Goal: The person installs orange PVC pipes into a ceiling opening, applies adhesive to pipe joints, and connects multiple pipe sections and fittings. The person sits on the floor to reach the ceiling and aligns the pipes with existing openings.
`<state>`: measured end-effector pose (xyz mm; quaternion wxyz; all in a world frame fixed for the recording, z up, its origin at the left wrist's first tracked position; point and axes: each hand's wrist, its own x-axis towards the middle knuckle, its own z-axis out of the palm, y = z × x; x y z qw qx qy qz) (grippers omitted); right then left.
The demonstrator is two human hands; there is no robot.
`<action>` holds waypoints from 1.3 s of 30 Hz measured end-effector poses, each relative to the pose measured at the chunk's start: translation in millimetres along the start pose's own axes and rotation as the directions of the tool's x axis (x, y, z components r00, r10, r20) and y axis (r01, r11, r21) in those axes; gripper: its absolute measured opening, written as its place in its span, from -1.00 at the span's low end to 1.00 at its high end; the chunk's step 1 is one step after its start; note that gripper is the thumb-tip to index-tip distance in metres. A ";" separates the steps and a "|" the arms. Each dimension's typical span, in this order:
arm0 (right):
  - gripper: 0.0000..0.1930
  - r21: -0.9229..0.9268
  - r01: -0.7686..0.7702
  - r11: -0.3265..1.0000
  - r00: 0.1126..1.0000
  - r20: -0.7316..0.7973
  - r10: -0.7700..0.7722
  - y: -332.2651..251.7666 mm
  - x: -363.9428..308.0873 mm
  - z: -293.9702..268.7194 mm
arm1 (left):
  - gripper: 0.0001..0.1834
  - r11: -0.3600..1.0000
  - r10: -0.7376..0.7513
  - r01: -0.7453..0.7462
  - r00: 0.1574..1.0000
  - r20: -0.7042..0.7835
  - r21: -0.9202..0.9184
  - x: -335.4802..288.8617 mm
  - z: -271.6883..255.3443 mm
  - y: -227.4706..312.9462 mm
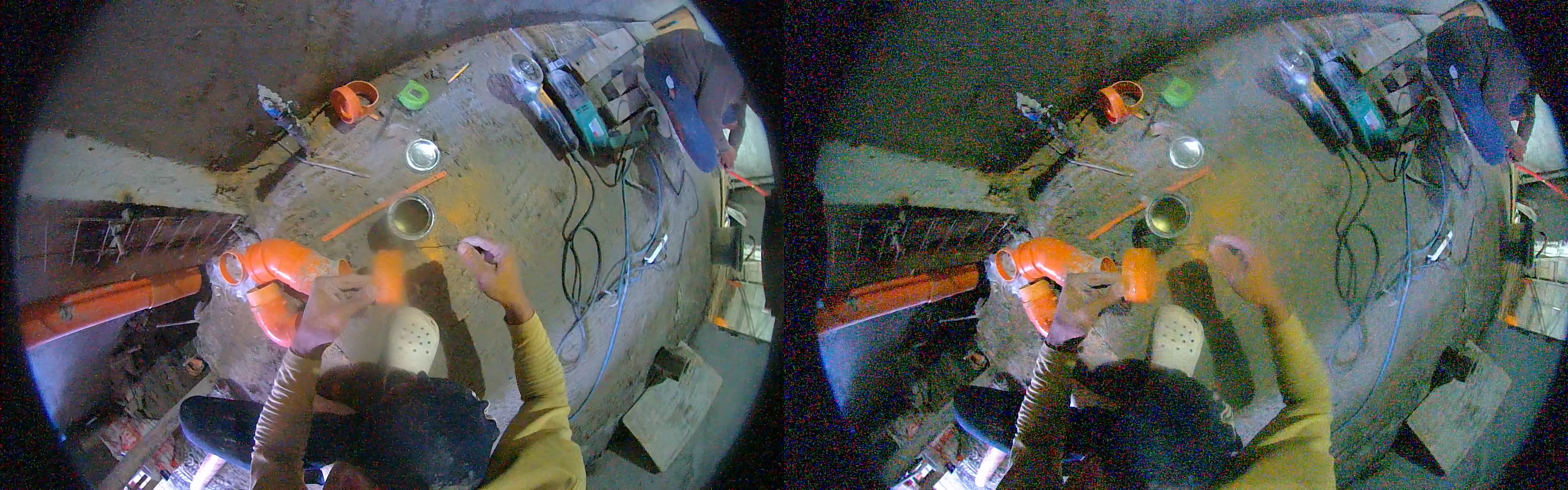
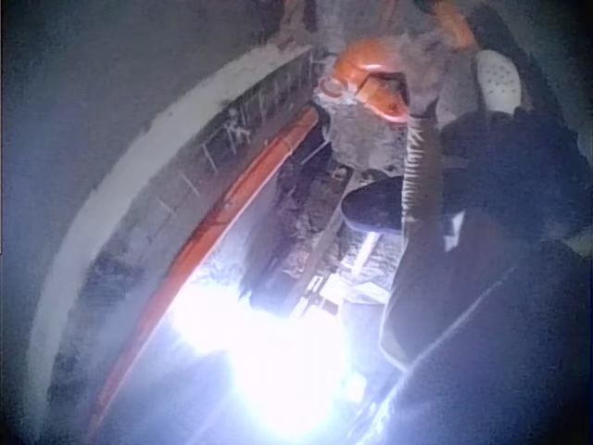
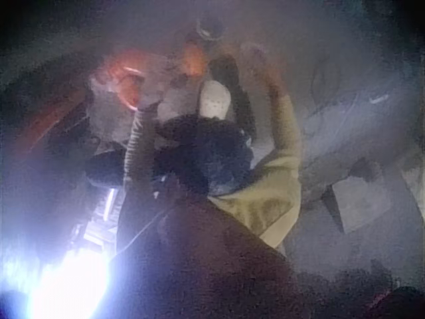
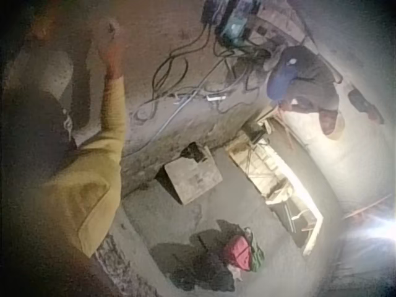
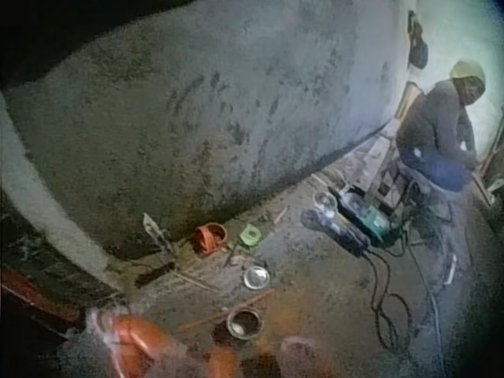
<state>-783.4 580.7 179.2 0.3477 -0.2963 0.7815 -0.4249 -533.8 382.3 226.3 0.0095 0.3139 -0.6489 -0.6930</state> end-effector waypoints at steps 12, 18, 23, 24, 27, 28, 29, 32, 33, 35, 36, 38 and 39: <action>-0.80 -0.039 0.335 0.941 0.941 -0.039 -0.337 -21.1 -16.3 -13.0 | -0.69 0.993 0.026 -0.013 0.994 -0.105 0.120 7.0 11.4 -7.9; -0.82 -0.003 0.249 0.968 0.968 -0.010 -0.249 -12.1 -38.7 -8.8 | -0.67 0.990 -0.086 0.099 0.989 -0.120 0.100 12.1 6.4 -2.3; -0.81 0.061 0.263 0.963 0.965 -0.034 -0.261 1.6 -42.5 2.9 | -0.68 0.978 -0.051 0.026 0.992 -0.118 -0.207 11.0 1.7 -6.5; -0.81 0.048 0.267 0.962 0.963 -0.032 -0.266 5.5 -42.4 4.1 | -0.68 0.937 -0.099 0.052 0.988 -0.120 -0.345 9.8 2.8 -5.2; -0.80 -0.009 0.081 0.997 0.997 0.020 -0.081 -4.1 -40.1 5.2 | -0.67 0.832 -0.168 0.073 0.978 -0.125 -0.550 5.6 7.9 8.7; -0.80 0.022 0.053 0.998 0.999 0.013 -0.053 -4.5 -37.4 6.0 | -0.66 0.808 -0.176 0.070 0.976 -0.126 -0.584 4.7 9.1 13.6; -0.79 0.054 0.024 0.998 1.000 0.008 -0.025 -4.1 -33.0 7.1 | -0.66 0.829 -0.168 0.069 0.977 -0.129 -0.555 4.2 8.4 13.3; -0.79 -0.024 0.188 0.982 0.981 -0.034 -0.189 1.4 -15.9 2.9 | -0.69 0.860 -0.162 0.083 0.980 -0.116 -0.503 -0.1 3.5 11.5; -0.79 -0.082 0.279 0.957 0.958 -0.046 -0.283 2.2 -10.4 0.0 | -0.70 0.853 -0.177 0.103 0.979 -0.098 -0.511 -0.5 2.3 7.8; -0.80 -0.083 0.311 0.947 0.949 -0.031 -0.315 -6.1 0.7 -2.4 | -0.73 0.876 -0.169 0.114 0.983 -0.077 -0.469 -1.6 -2.3 -2.6; -0.80 -0.085 0.327 0.941 0.944 -0.024 -0.330 -11.8 4.4 -4.4 | -0.74 0.902 -0.143 0.103 0.988 -0.065 -0.419 -1.8 -4.6 -7.5; -0.81 -0.090 0.331 0.939 0.943 -0.009 -0.333 -27.1 8.7 -8.8 | -0.76 0.934 -0.108 0.079 0.992 -0.065 -0.348 -1.0 -4.3 -14.0; -0.82 -0.093 0.333 0.938 0.942 -0.002 -0.334 -32.5 9.7 -10.3 | -0.77 0.943 -0.099 0.069 0.992 -0.075 -0.327 0.1 -2.2 -15.8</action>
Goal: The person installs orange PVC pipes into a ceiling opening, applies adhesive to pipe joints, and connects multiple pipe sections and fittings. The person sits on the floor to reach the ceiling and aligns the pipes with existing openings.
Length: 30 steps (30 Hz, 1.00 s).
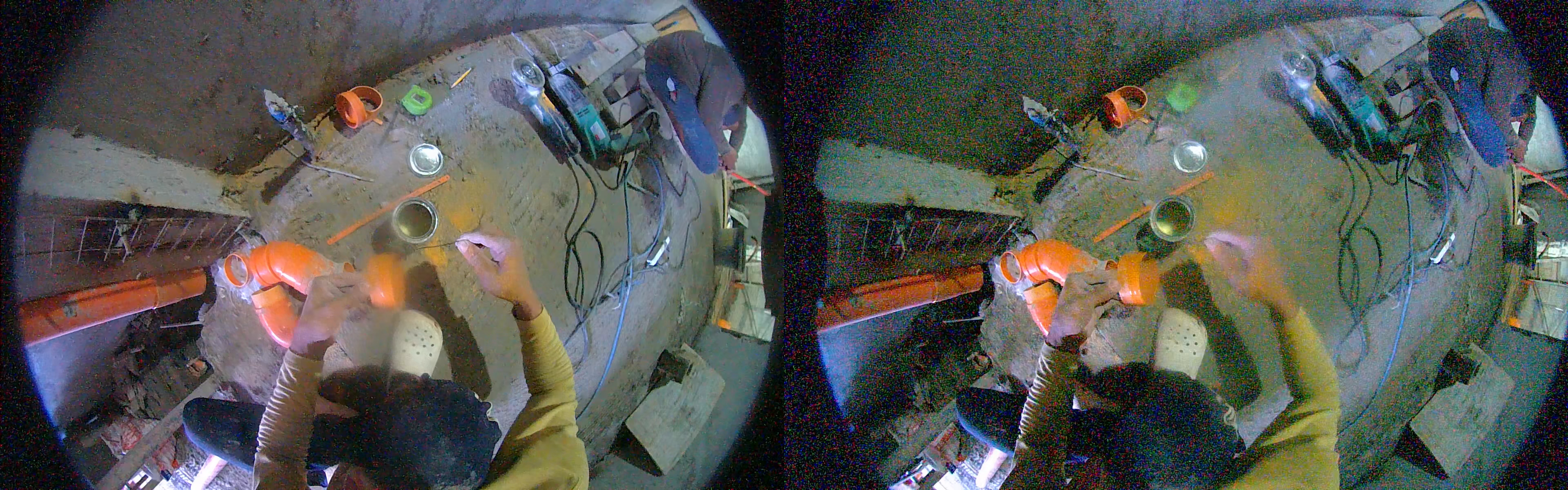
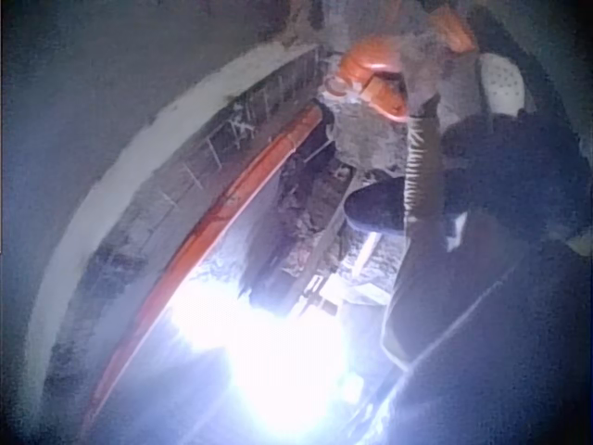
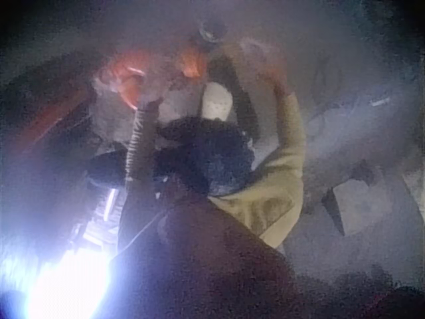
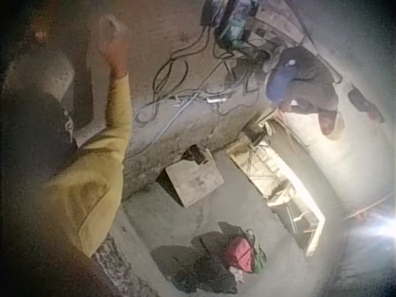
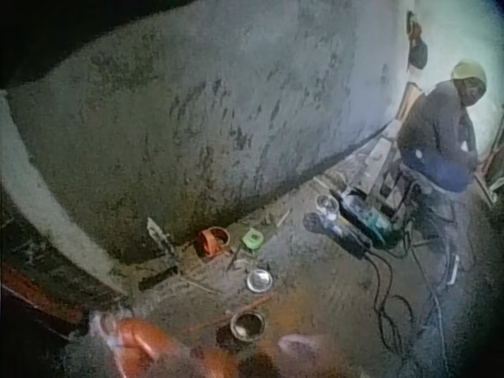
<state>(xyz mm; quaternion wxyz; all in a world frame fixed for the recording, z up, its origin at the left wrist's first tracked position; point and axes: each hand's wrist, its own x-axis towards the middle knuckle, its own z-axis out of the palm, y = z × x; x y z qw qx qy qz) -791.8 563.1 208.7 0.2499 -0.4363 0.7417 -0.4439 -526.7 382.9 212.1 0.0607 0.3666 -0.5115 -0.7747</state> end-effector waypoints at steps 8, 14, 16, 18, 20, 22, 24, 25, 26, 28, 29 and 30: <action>-0.80 -0.174 0.071 0.982 0.990 -0.106 -0.091 2.8 5.8 -2.3 | -0.68 0.986 -0.106 0.102 0.994 -0.019 -0.129 5.6 -9.7 -16.0; -0.70 -0.526 0.239 0.816 0.937 -0.095 -0.336 32.6 20.6 24.9 | -0.59 0.905 -0.023 -0.003 0.998 -0.057 -0.425 7.6 -1.6 -28.9; -0.63 -0.314 0.020 0.949 0.972 -0.217 -0.092 13.4 23.2 38.1 | -0.56 0.711 -0.115 0.010 0.988 -0.101 -0.703 5.7 1.8 -28.3; -0.56 0.139 -0.369 0.919 0.888 -0.238 0.392 -14.2 5.1 53.2 | -0.59 0.580 -0.006 -0.058 0.997 -0.075 -0.812 -0.4 -0.3 -32.0; -0.46 0.609 -0.328 0.723 0.834 -0.173 0.524 -12.7 -21.4 88.0 | -0.60 0.428 0.126 -0.078 0.992 -0.026 -0.900 0.9 4.5 -40.4; -0.45 0.675 -0.171 0.718 0.937 -0.114 0.330 -17.7 -33.7 132.4 | -0.61 0.268 0.245 -0.064 0.970 0.004 -0.961 4.1 8.1 -48.7; -0.49 0.906 -0.015 0.423 0.938 -0.133 0.319 -36.4 -26.0 168.8 | -0.60 0.947 0.246 -0.258 0.966 -0.081 -0.193 10.8 15.7 -54.8; -0.48 0.885 -0.058 0.462 0.943 -0.103 0.317 -36.1 -24.9 173.8 | -0.59 0.909 0.284 -0.231 0.953 -0.109 0.346 13.0 21.2 -58.0; -0.46 0.860 -0.099 0.500 0.946 -0.074 0.316 -33.7 -22.2 175.3 | -0.61 0.795 0.305 -0.182 0.944 -0.122 0.579 12.7 30.6 -50.3; -0.46 0.900 -0.086 0.427 0.939 -0.069 0.336 -46.7 -12.1 176.4 | -0.67 0.645 0.316 -0.086 0.935 -0.163 0.759 3.9 54.1 -13.4; -0.45 0.892 -0.072 0.446 0.936 -0.094 0.340 -46.6 -10.6 176.1 | -0.71 0.664 0.310 -0.070 0.932 -0.189 0.744 -0.3 61.6 4.0; -0.45 0.883 -0.059 0.466 0.932 -0.119 0.343 -45.5 -9.9 175.4 | -0.70 0.679 0.330 -0.070 0.918 -0.220 0.731 2.6 60.2 -5.0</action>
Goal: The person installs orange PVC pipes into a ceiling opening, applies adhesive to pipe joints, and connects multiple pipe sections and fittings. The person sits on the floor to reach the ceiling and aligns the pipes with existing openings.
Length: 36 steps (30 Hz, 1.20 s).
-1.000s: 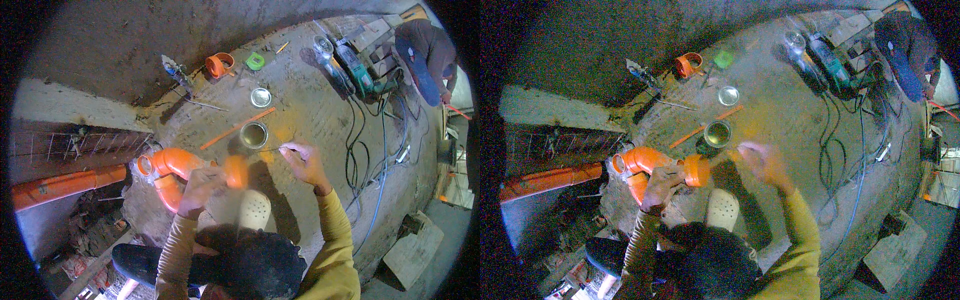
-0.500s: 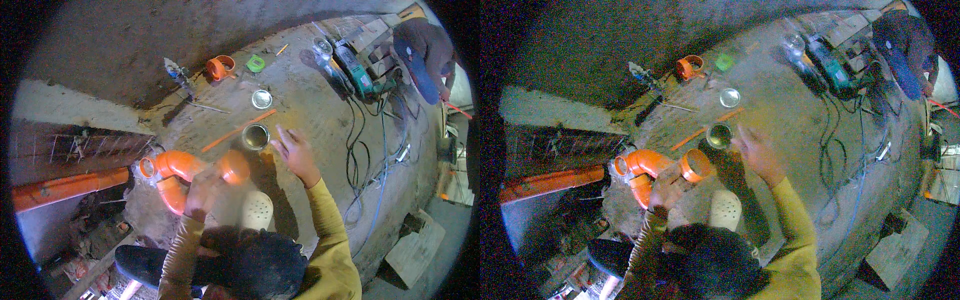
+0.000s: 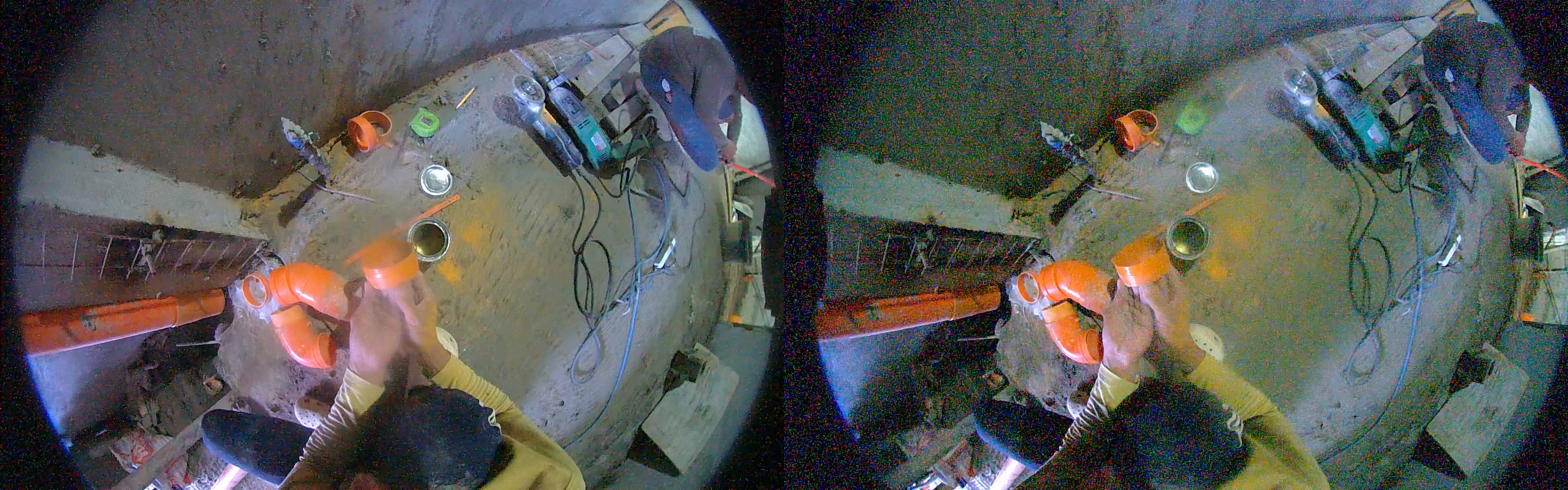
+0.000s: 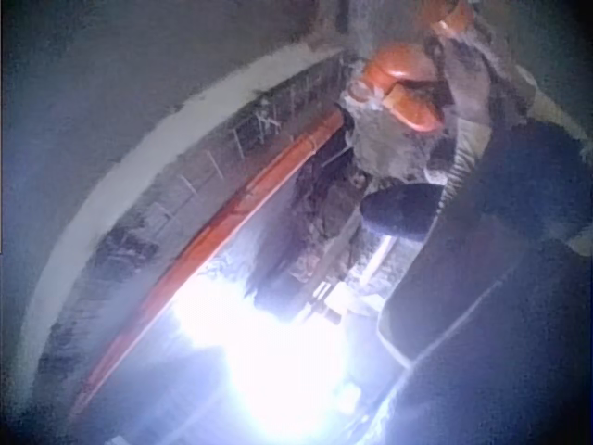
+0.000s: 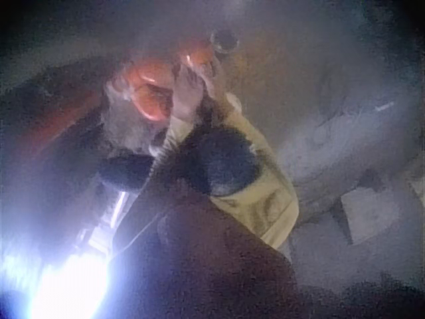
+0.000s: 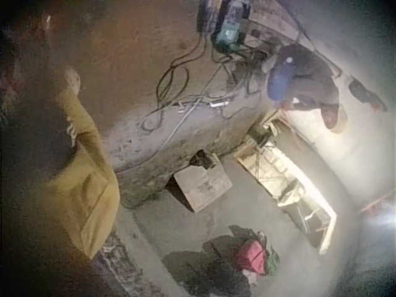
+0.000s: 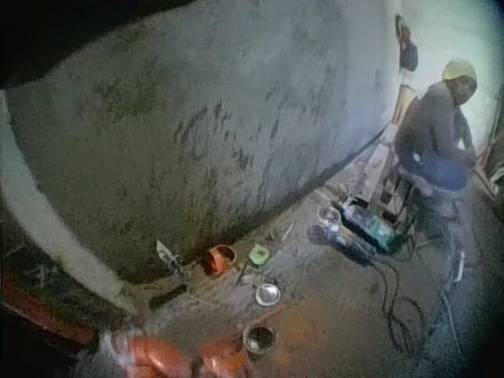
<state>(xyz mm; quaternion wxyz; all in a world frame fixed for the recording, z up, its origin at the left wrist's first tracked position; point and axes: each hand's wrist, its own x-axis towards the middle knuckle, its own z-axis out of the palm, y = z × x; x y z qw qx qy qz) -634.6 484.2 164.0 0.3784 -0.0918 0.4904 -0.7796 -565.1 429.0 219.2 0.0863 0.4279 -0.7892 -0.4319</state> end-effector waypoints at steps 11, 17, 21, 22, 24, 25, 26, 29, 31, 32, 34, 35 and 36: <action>-0.37 0.149 -0.078 0.986 0.995 -0.054 0.087 -2.2 6.1 -2.4 | -0.49 0.991 0.009 0.013 0.987 0.162 -0.136 -20.8 3.5 -40.2; -0.17 -0.360 0.066 0.931 0.984 0.178 -0.001 -43.5 -2.9 -61.9 | -0.26 0.873 0.416 -0.418 0.907 0.065 0.251 -22.2 -84.0 -113.2; -0.07 -0.745 0.081 0.662 0.907 0.330 0.260 -24.9 -4.0 -94.1 | -0.24 0.434 0.392 -0.490 0.858 0.331 0.756 33.4 -112.5 -115.4; -0.08 -0.762 0.111 0.638 0.895 0.356 0.269 -23.0 1.1 -86.3 | -0.28 0.291 0.408 -0.565 0.803 0.434 0.772 47.9 -111.7 -130.0; -0.10 -0.805 0.153 0.573 0.877 0.378 0.297 -18.6 12.3 -70.0 | -0.35 0.163 0.395 -0.675 0.713 0.579 0.720 64.1 -110.7 -148.1; -0.11 -0.819 0.155 0.552 0.881 0.367 0.297 -13.2 15.0 -71.8 | -0.39 0.185 0.398 -0.722 0.676 0.621 0.667 74.1 -108.5 -151.7; -0.11 -0.832 0.158 0.532 0.885 0.358 0.297 -3.4 17.6 -75.7 | -0.43 0.207 0.401 -0.763 0.637 0.659 0.612 80.7 -106.7 -155.3; -0.12 -0.811 0.185 0.555 0.876 0.392 0.280 11.6 23.2 -76.6 | -0.47 0.146 0.259 -0.754 0.654 0.711 0.640 87.8 -97.9 -161.2; -0.12 -0.771 0.223 0.596 0.863 0.441 0.248 16.2 28.0 -74.3 | -0.51 0.172 0.343 -0.765 0.637 0.690 0.621 85.9 -100.4 -164.9; -0.12 -0.749 0.248 0.615 0.856 0.467 0.223 17.5 32.9 -72.5 | -0.53 0.188 0.387 -0.772 0.627 0.676 0.608 84.1 -100.4 -166.3; -0.12 -0.754 0.249 0.608 0.832 0.488 0.264 14.6 42.3 -65.4 | -0.51 0.228 0.374 -0.770 0.634 0.677 0.595 79.8 -103.1 -167.1; -0.12 -0.782 0.226 0.581 0.814 0.479 0.328 8.2 46.4 -59.4 | -0.50 0.249 0.368 -0.768 0.639 0.676 0.590 77.6 -104.4 -167.2; -0.12 -0.809 0.204 0.551 0.793 0.467 0.391 5.4 48.2 -55.0 | -0.48 0.241 0.374 -0.770 0.636 0.675 0.591 75.9 -103.8 -172.0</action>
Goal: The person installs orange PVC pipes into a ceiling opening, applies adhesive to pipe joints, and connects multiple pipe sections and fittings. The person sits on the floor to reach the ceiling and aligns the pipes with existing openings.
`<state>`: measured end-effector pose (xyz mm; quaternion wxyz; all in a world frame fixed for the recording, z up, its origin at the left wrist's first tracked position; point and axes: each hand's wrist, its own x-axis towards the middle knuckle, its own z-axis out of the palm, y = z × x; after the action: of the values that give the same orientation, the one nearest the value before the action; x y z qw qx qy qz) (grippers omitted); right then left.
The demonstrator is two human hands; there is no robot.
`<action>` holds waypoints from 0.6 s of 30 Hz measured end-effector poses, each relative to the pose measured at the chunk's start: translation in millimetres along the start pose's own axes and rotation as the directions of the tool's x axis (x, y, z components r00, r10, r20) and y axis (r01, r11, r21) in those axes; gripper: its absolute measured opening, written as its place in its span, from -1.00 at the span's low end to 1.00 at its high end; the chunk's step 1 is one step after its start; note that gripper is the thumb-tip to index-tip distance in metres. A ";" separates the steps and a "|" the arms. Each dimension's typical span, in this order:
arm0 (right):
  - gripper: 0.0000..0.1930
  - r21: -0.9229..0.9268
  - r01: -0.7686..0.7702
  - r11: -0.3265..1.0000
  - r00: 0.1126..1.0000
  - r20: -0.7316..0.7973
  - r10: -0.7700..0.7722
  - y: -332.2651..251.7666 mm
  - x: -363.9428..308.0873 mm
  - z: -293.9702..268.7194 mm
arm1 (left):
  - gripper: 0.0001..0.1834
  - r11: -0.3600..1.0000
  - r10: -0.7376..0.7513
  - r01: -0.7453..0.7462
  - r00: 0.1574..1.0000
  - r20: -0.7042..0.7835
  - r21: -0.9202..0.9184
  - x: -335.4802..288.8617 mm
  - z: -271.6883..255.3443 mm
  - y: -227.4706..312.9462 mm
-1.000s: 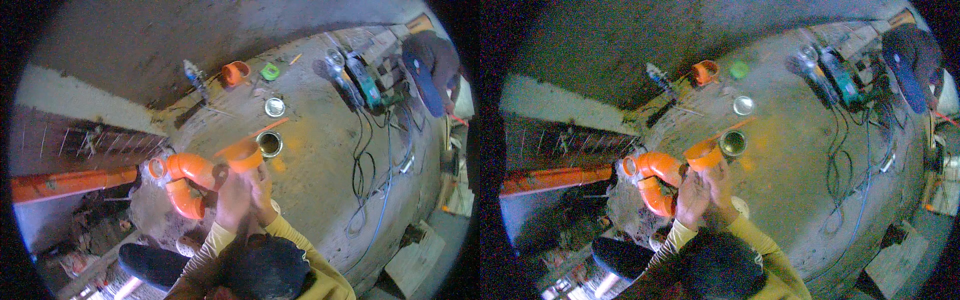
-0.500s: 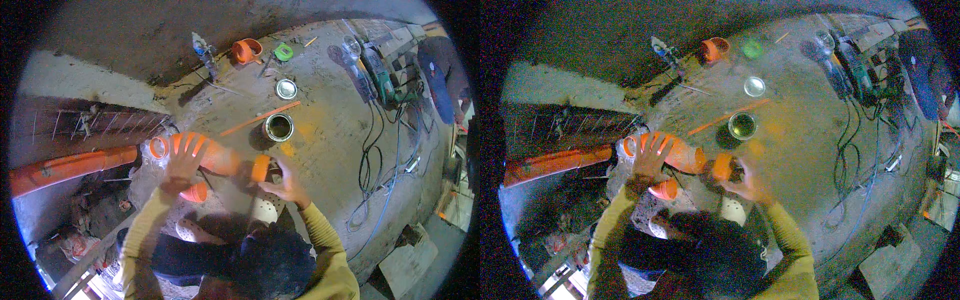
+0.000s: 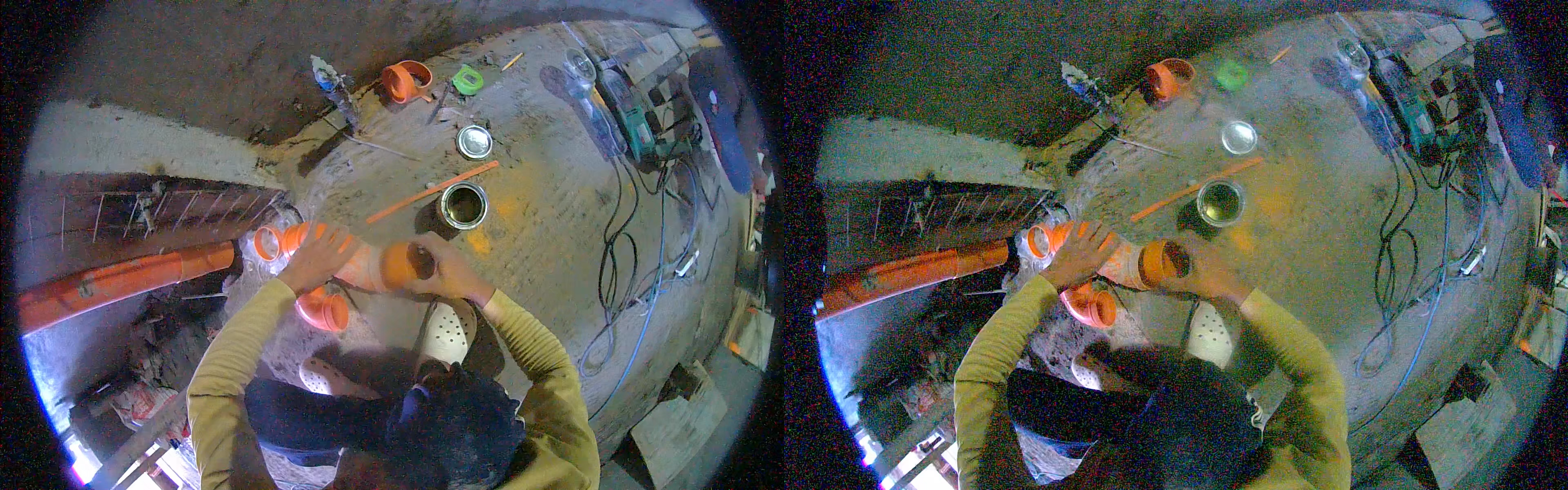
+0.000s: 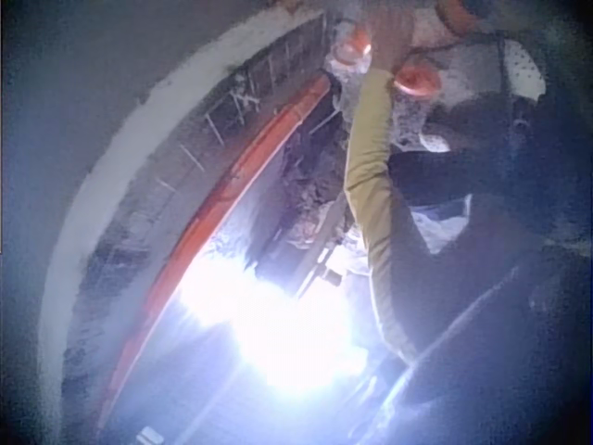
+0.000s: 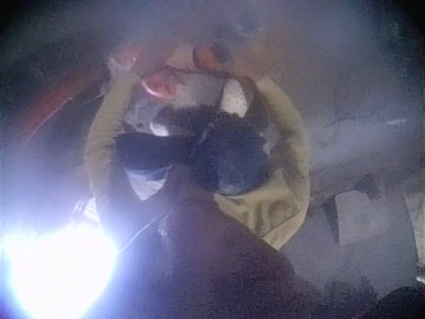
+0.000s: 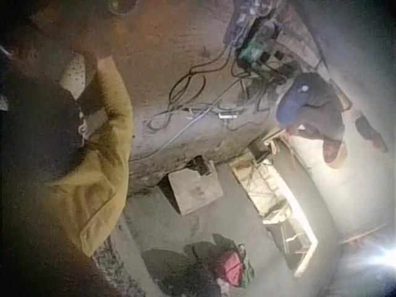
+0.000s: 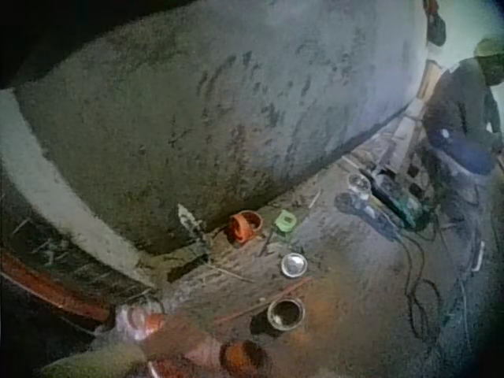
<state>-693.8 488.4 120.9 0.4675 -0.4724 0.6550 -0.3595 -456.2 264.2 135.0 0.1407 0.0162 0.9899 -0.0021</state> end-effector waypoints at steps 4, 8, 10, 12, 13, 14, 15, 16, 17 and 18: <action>-0.14 -0.056 0.104 0.993 0.995 0.012 -0.103 8.1 6.6 13.9 | -0.40 1.000 -0.008 0.009 0.999 0.040 -0.028 -7.1 11.7 -0.6; -0.14 -0.012 0.094 0.996 0.995 0.045 -0.093 2.8 5.4 16.3 | -0.38 1.000 0.002 -0.002 1.000 0.012 -0.019 -11.3 19.9 -1.0; -0.14 -0.012 0.026 1.000 0.998 0.062 -0.025 4.0 3.8 17.8 | -0.39 1.000 -0.006 0.005 1.000 0.012 0.016 -11.9 24.0 1.4; -0.14 -0.038 0.007 0.999 0.999 0.049 -0.005 11.9 3.4 22.9 | -0.40 1.000 -0.012 0.012 1.000 0.001 0.020 -12.5 28.2 3.3; -0.16 -0.040 0.042 0.998 0.999 0.027 -0.041 16.1 4.1 25.3 | -0.41 1.000 -0.016 0.016 1.000 -0.009 0.010 -12.8 29.9 3.5; -0.19 -0.044 0.078 0.996 0.997 0.006 -0.077 20.1 5.0 27.5 | -0.41 1.000 -0.019 0.019 1.000 -0.020 0.000 -13.1 31.4 3.9; -0.21 -0.048 0.113 0.992 0.993 -0.016 -0.114 23.9 4.9 29.4 | -0.42 1.000 -0.017 0.018 0.999 -0.041 0.023 -13.6 32.7 4.7; -0.20 -0.012 0.092 0.996 0.995 -0.023 -0.093 18.9 5.9 30.6 | -0.43 0.999 -0.018 0.021 0.998 -0.060 0.047 -15.0 32.9 4.8; -0.19 0.024 0.072 0.997 0.997 -0.030 -0.071 12.7 6.2 32.7 | -0.43 0.997 -0.018 0.024 0.997 -0.080 0.071 -16.4 32.9 5.1; -0.19 0.060 0.051 0.997 0.998 -0.036 -0.049 7.6 6.7 33.8 | -0.44 0.996 -0.021 0.029 0.996 -0.088 0.090 -16.9 33.1 5.5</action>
<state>-664.6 483.2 101.8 0.4612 -0.4681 0.6396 -0.3990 -430.5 268.9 107.9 0.0964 0.0103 0.9941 -0.0483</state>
